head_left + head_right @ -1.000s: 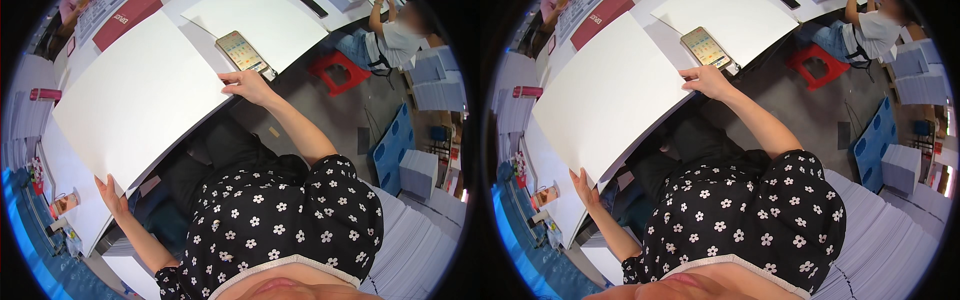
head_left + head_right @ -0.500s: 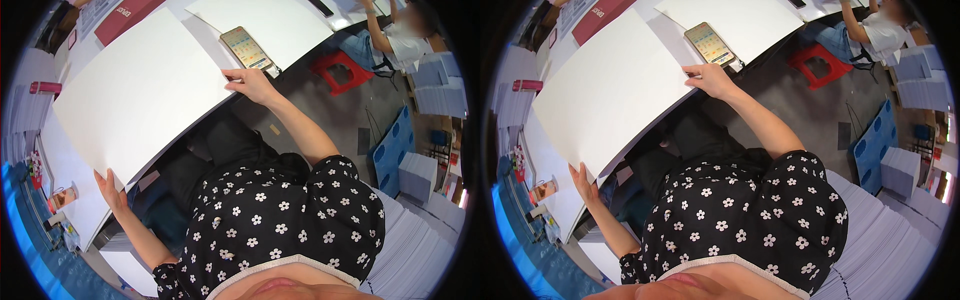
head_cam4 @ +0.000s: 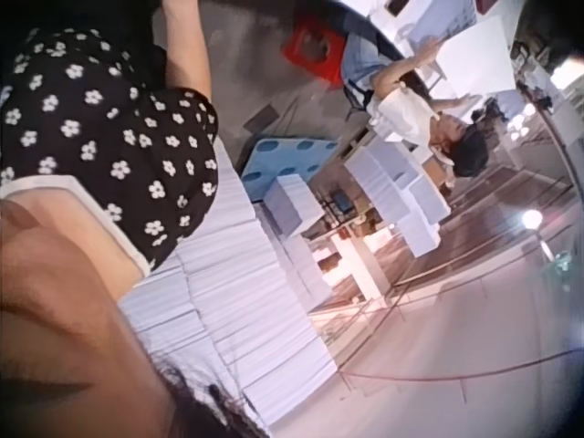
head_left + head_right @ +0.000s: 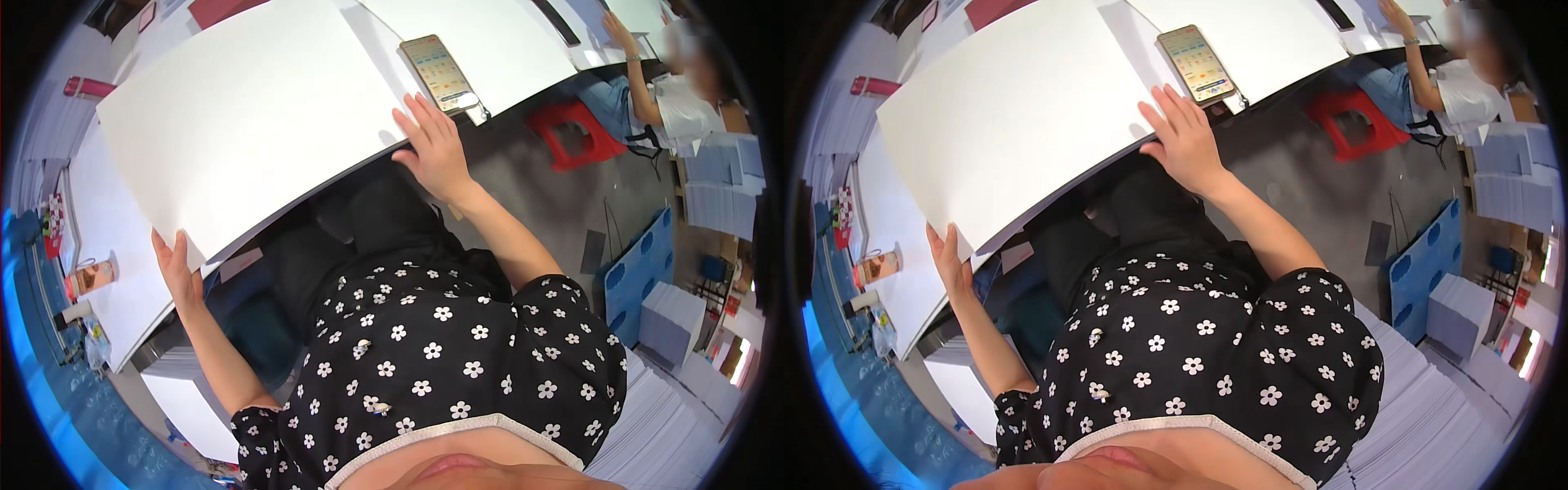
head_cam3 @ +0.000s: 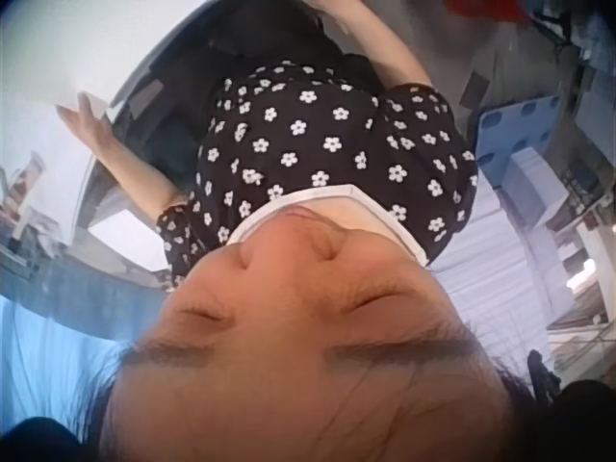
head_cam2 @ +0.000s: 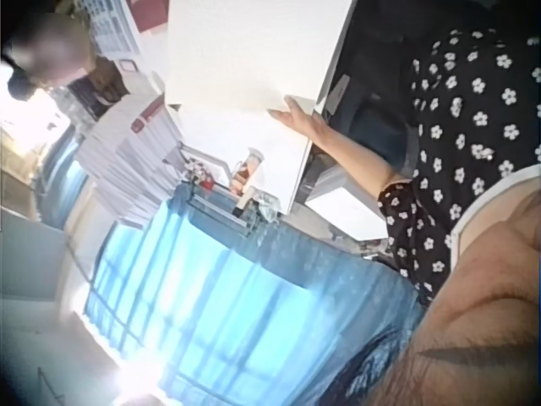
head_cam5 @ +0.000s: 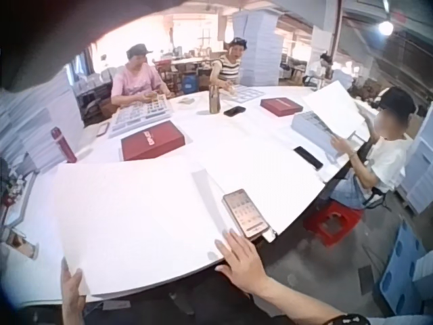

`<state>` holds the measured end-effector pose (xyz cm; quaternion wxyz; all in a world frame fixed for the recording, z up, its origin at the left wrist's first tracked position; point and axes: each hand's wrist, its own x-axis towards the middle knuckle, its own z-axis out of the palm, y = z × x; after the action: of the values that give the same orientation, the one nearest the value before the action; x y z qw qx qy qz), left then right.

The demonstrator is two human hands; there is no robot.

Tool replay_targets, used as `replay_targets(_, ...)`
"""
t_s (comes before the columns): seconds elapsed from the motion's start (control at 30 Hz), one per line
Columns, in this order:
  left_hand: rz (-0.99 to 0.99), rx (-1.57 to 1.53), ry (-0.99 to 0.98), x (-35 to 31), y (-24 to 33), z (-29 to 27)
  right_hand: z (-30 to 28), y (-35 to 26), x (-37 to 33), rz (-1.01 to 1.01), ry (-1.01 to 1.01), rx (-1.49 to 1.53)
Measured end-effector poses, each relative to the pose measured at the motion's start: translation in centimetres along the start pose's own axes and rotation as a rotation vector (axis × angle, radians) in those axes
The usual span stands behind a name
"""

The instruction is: The person repeatedly places white paper sheets into a white grid-like frame on a table, then removes them and resets the frame. The cycle repeats multiple times without a visible final assembled product.

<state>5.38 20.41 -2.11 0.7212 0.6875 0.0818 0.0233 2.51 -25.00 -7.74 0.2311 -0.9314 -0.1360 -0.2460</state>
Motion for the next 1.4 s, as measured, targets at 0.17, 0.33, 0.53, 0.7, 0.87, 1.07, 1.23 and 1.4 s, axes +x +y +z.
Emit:
replay_targets(0.17,0.003,0.002,-0.013,0.0,-0.1,0.3,0.3,-0.7,-1.4,-0.130,-0.177,-0.082)
replay_targets(0.33,0.010,0.015,-0.006,0.0,-0.1,0.4,0.4,-0.6,-1.6,-0.162,-0.194,-0.138)
replay_targets(0.53,0.026,0.023,-0.013,0.1,-1.1,-0.5,0.6,-0.6,-1.4,-0.179,-0.158,-0.161)
replay_targets(0.7,0.071,0.079,-0.001,0.4,-1.7,-0.8,0.3,-2.0,-0.9,-0.170,-0.157,-0.192)
replay_targets(0.87,0.063,0.063,0.008,0.4,-1.8,-0.7,1.8,-4.6,-0.3,-0.201,-0.166,-0.106)
replay_targets(1.07,0.047,0.070,0.002,0.2,-1.8,-0.6,3.7,-7.8,0.3,-0.255,-0.236,-0.043)
replay_targets(1.23,0.037,0.067,0.003,0.0,-1.5,-0.4,3.9,-8.4,0.7,-0.250,-0.273,-0.047)
replay_targets(1.4,0.047,0.120,0.019,0.0,-2.5,-0.9,4.2,-8.2,0.8,-0.278,-0.270,-0.098)
